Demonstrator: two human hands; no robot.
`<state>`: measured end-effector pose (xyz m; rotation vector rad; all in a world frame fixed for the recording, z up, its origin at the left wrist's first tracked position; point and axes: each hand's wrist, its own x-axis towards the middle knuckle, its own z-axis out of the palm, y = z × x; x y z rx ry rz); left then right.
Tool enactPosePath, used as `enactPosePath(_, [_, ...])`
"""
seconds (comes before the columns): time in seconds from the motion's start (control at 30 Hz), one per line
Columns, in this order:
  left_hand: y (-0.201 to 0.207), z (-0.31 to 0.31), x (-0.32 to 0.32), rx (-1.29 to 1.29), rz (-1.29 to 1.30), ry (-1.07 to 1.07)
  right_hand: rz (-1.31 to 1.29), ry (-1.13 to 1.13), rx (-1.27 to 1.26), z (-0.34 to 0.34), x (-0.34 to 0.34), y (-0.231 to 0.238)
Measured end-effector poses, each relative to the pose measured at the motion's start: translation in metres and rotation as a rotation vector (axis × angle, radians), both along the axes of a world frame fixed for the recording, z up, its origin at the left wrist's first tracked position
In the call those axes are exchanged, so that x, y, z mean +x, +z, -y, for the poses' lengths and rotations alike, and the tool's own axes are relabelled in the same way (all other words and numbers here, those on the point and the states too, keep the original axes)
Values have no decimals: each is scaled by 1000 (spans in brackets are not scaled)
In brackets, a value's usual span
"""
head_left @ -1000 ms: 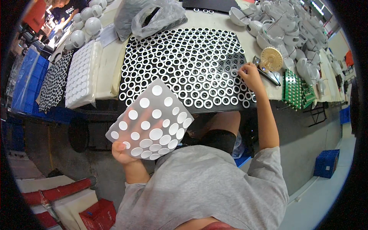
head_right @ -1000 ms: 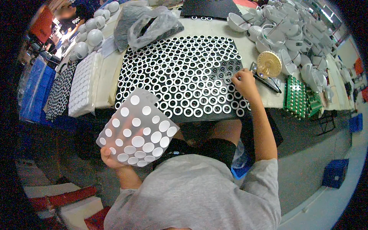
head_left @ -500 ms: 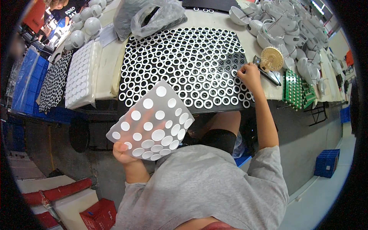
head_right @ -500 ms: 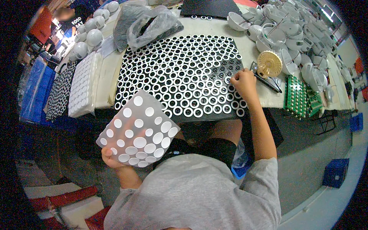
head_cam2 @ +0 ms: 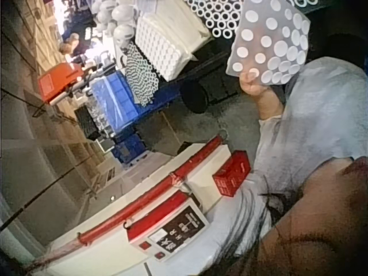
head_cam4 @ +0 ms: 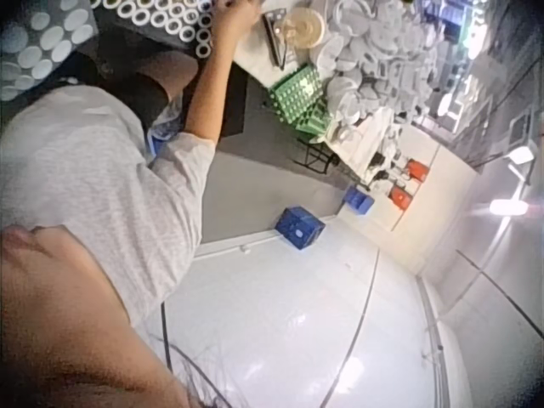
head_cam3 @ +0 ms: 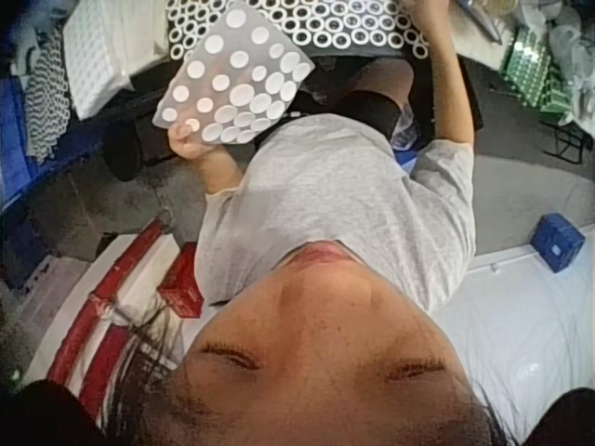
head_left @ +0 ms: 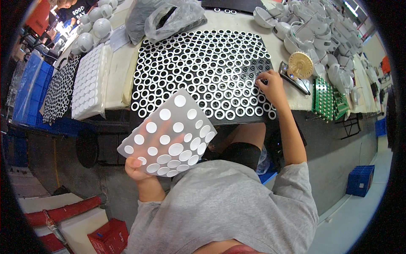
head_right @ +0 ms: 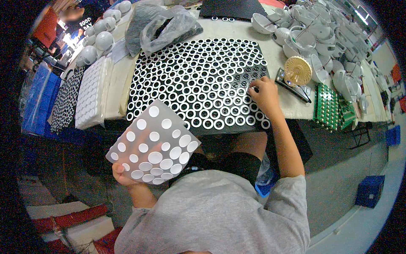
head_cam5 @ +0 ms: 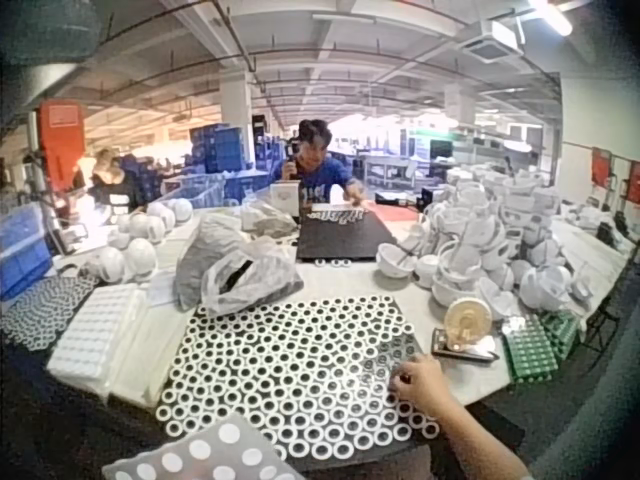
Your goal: The person places white circular washers from a sheet onto a black perforated tray. The person holds the sheet in their left hand and uses their right hand to pick and place the washers one by one into the holes of the tray.
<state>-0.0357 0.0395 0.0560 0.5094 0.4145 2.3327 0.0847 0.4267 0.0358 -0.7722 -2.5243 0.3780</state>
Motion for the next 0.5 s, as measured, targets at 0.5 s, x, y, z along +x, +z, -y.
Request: enactPosePath(0.5, [33, -41, 28, 29, 67, -171, -438, 722, -181, 171, 4, 64])
